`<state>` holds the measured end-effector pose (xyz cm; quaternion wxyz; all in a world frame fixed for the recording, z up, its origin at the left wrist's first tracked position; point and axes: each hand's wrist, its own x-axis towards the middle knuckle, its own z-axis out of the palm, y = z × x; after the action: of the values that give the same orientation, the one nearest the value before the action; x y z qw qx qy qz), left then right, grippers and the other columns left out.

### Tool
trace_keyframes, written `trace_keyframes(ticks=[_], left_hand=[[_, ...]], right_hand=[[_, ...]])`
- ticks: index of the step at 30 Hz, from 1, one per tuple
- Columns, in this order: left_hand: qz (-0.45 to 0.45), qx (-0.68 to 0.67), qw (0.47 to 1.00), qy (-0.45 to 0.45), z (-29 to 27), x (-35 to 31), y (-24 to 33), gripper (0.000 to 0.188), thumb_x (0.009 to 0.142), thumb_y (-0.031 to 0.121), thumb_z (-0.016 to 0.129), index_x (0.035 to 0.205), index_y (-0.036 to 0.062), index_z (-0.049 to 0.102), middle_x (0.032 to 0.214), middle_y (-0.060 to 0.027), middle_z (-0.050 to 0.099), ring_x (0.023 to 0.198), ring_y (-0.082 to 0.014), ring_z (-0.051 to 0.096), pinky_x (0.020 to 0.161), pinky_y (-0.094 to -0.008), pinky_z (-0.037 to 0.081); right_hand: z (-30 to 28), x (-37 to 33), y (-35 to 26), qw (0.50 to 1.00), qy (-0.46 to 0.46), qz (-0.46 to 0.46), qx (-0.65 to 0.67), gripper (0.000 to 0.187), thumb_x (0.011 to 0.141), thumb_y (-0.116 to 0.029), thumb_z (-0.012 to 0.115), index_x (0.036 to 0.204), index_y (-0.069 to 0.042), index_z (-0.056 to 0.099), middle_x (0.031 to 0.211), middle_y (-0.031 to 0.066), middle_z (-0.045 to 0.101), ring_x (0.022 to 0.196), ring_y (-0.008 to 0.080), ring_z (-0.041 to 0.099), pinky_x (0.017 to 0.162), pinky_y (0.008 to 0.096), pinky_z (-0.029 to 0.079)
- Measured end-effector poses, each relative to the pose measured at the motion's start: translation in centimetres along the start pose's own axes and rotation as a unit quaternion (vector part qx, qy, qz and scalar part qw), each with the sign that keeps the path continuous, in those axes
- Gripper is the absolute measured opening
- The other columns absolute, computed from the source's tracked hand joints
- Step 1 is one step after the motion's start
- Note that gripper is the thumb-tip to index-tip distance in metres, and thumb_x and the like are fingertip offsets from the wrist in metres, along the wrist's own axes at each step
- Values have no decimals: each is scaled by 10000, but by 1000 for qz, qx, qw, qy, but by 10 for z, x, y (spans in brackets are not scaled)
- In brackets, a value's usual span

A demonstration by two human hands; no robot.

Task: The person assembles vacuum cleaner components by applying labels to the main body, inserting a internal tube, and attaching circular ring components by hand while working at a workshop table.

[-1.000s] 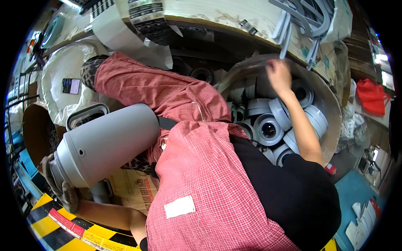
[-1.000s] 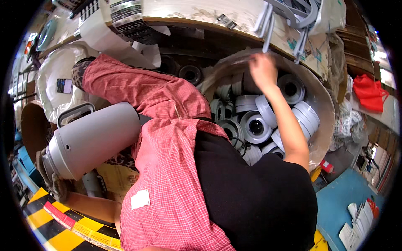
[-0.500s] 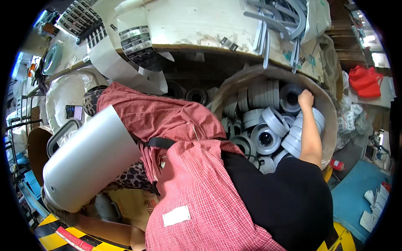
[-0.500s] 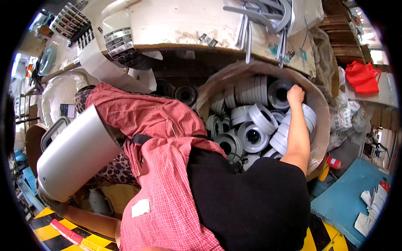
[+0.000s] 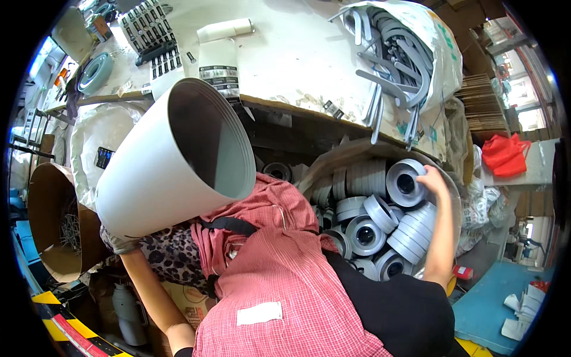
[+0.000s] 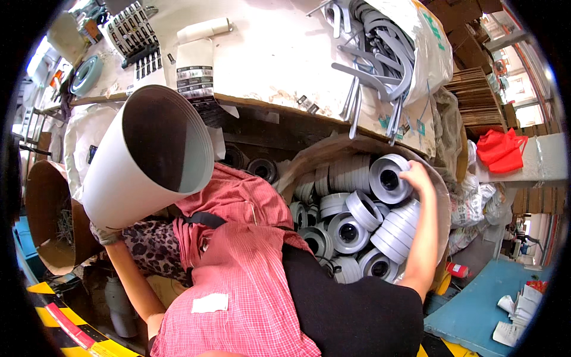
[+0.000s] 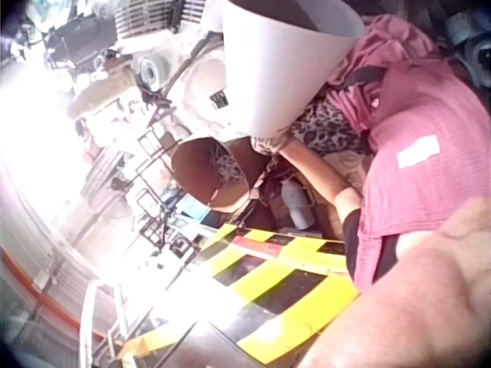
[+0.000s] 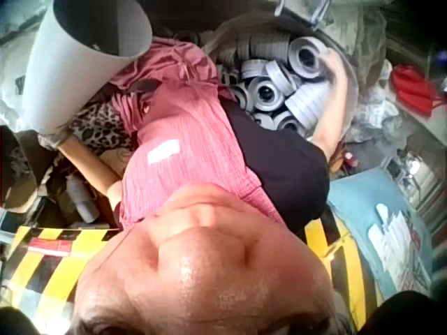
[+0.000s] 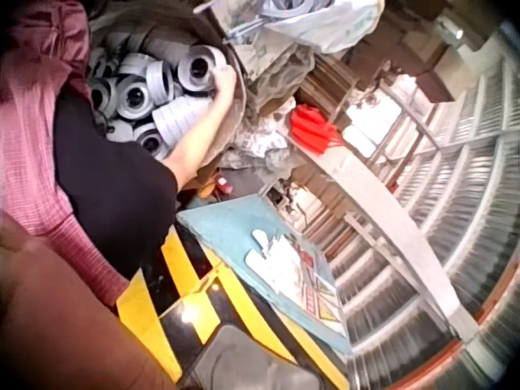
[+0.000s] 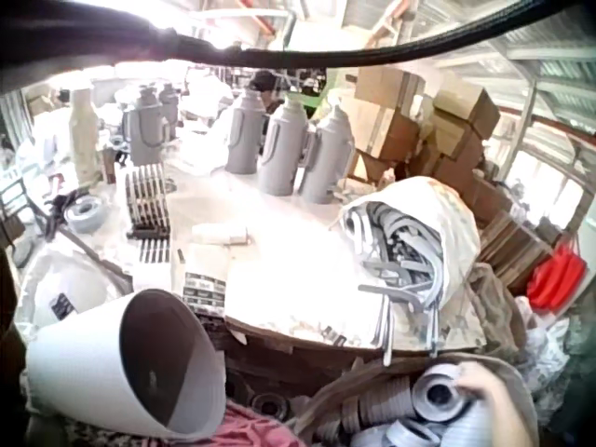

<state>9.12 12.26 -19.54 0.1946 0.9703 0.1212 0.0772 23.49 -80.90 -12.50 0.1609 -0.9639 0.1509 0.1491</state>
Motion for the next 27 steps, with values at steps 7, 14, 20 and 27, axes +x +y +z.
trace_keyframes(ticks=[7, 14, 20, 27], left_hand=[[-104, 145, 983, 36, 38, -25, 19, 572, 940, 315, 611, 1405, -4, 516, 1412, -163, 576, 1260, -291, 566, 1069, -389, 450], [-125, -467, 872, 75, 122, -27, 75, 354, 1072, 188, 439, 1380, 27, 507, 1308, -79, 621, 1134, -205, 588, 984, -325, 493], [-82, -155, 971, 160, 113, -59, 95, 323, 1013, 154, 515, 1297, 5, 553, 1236, -131, 635, 1113, -235, 594, 976, -343, 484], [-147, -49, 964, 217, 37, -92, 103, 356, 961, 157, 572, 1281, 1, 587, 1246, -170, 631, 1178, -285, 573, 1027, -380, 457]], right_hand=[[-29, -12, -198, 839, -88, -101, 528, 572, 1048, -488, 514, 1246, 33, 641, 1150, 97, 717, 1005, 156, 690, 916, 317, 561], [51, -80, -407, 639, 328, -673, 180, 681, 1001, -559, 529, 1274, 58, 616, 1188, 176, 536, 1074, 345, 583, 954, 474, 526], [77, -84, -434, 540, 204, -779, 245, 465, 963, -567, 595, 1246, -201, 641, 1107, 107, 487, 1024, 305, 564, 861, 495, 576], [127, -83, -450, 543, 76, -741, 388, 405, 945, -444, 673, 1123, -97, 566, 1059, 139, 499, 947, 309, 585, 818, 455, 554]])
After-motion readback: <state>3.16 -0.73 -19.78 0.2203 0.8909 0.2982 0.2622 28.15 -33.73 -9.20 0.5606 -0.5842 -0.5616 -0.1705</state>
